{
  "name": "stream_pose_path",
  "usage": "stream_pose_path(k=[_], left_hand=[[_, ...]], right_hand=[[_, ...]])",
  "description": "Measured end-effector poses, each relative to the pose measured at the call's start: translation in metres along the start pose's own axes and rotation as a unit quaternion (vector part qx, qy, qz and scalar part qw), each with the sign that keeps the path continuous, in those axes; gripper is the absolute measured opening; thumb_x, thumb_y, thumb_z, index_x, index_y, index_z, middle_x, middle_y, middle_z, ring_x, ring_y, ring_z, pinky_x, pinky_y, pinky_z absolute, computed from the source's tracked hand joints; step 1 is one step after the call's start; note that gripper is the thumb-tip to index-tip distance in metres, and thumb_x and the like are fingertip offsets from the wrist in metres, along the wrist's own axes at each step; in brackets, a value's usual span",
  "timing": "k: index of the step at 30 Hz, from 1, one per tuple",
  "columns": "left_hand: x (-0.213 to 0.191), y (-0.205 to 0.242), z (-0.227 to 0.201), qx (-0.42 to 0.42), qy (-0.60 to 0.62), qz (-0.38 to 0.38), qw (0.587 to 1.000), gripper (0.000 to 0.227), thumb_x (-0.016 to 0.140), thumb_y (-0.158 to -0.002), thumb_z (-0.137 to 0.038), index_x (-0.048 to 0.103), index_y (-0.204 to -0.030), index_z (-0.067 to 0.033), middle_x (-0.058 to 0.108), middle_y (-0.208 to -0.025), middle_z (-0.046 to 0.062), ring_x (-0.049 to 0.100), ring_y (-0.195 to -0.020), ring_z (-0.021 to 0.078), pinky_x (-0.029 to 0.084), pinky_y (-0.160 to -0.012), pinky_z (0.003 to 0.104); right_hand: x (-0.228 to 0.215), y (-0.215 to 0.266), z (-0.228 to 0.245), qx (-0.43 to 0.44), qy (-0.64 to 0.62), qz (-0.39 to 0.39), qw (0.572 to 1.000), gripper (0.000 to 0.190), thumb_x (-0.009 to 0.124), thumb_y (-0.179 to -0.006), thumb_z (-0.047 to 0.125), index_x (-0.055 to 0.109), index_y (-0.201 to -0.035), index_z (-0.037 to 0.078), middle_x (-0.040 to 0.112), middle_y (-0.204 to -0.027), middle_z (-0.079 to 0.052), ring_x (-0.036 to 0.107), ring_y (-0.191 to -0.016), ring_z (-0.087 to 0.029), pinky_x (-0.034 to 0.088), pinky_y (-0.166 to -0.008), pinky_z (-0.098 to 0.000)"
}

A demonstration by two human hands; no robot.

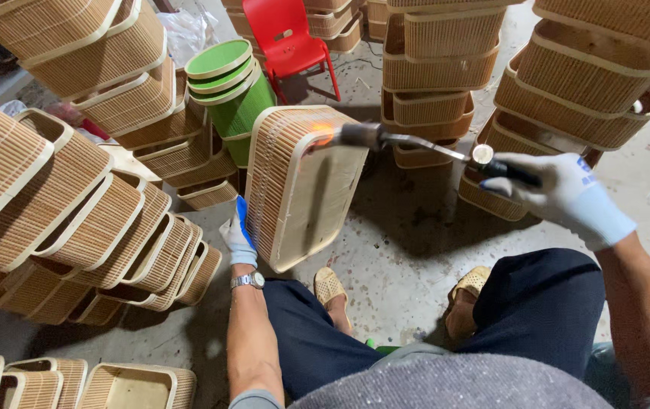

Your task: The person uses a blowtorch to apply heat to the interior and exterior surfaces of several bamboo baskets one by one.

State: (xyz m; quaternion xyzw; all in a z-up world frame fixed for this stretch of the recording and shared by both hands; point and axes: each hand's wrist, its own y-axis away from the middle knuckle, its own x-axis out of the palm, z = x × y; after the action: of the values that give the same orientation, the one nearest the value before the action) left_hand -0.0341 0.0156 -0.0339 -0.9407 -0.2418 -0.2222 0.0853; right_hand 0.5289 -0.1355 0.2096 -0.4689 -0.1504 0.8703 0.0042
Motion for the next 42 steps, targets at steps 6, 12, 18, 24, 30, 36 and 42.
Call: stream_pose_path(k=[6,12,18,24,30,36,42], left_hand=[[-0.017,-0.013,0.012,0.031,-0.040,0.033,0.998,0.028,0.076,-0.095,-0.030,0.079,-0.094,-0.0020,0.072,-0.088,-0.003,0.062,-0.073,0.0045,0.051,-0.068,0.024],[-0.013,-0.004,0.002,-0.021,-0.001,0.111,0.994,0.034,0.072,-0.094,-0.036,0.075,-0.083,-0.0035,0.071,-0.079,0.001,0.061,-0.064,0.0114,0.050,-0.058,0.029],[-0.010,0.003,-0.007,-0.012,-0.066,0.057,0.996,0.050,0.069,-0.107,-0.047,0.068,-0.085,-0.0021,0.065,-0.076,0.003,0.059,-0.064,0.0144,0.047,-0.056,0.031],[0.016,0.025,-0.029,-0.091,0.094,0.173,0.976,0.061,0.057,-0.098,-0.057,0.062,-0.130,-0.0041,0.071,-0.114,0.011,0.071,-0.095,0.0229,0.059,-0.083,0.036],[-0.013,0.002,0.007,-0.141,0.170,0.194,0.956,0.054,0.051,-0.102,-0.045,0.057,-0.137,-0.0038,0.069,-0.128,0.012,0.068,-0.111,0.0284,0.058,-0.092,0.040],[-0.002,0.017,0.000,-0.167,0.149,0.161,0.961,0.049,0.050,-0.107,-0.039,0.059,-0.138,-0.0024,0.068,-0.128,0.014,0.069,-0.110,0.0308,0.060,-0.090,0.043],[0.006,0.020,0.008,-0.136,0.157,0.202,0.957,0.046,0.051,-0.107,-0.036,0.058,-0.139,-0.0033,0.066,-0.133,0.016,0.066,-0.116,0.0346,0.057,-0.097,0.050]], right_hand=[[-0.007,-0.010,-0.027,0.008,-0.003,-0.038,0.999,0.047,0.080,-0.086,0.028,0.073,-0.129,0.010,0.078,-0.087,-0.012,0.067,-0.069,-0.012,0.055,-0.064,-0.0318],[-0.023,-0.025,-0.053,0.086,-0.002,-0.004,0.996,0.045,0.077,-0.089,0.022,0.073,-0.133,0.014,0.080,-0.086,-0.010,0.067,-0.064,-0.015,0.054,-0.061,-0.0353],[-0.026,-0.011,-0.058,0.127,-0.020,-0.016,0.992,0.045,0.079,-0.089,0.025,0.075,-0.132,0.013,0.077,-0.082,-0.012,0.064,-0.063,-0.015,0.054,-0.059,-0.0358],[-0.014,0.001,-0.065,0.096,-0.045,-0.025,0.994,0.050,0.081,-0.088,0.031,0.075,-0.133,0.010,0.075,-0.077,-0.012,0.063,-0.064,-0.015,0.054,-0.061,-0.0348],[0.000,-0.006,-0.063,0.034,-0.059,-0.040,0.997,0.050,0.080,-0.086,0.032,0.073,-0.130,0.010,0.076,-0.085,-0.004,0.062,-0.069,-0.009,0.054,-0.066,-0.0303],[0.009,-0.009,-0.056,0.067,-0.112,-0.015,0.991,0.052,0.079,-0.085,0.033,0.073,-0.132,0.012,0.074,-0.080,-0.008,0.060,-0.065,-0.009,0.052,-0.060,-0.0299],[0.017,-0.004,-0.050,0.066,-0.058,0.005,0.996,0.053,0.082,-0.083,0.036,0.074,-0.130,0.012,0.075,-0.074,-0.006,0.059,-0.063,-0.010,0.052,-0.059,-0.0290]])
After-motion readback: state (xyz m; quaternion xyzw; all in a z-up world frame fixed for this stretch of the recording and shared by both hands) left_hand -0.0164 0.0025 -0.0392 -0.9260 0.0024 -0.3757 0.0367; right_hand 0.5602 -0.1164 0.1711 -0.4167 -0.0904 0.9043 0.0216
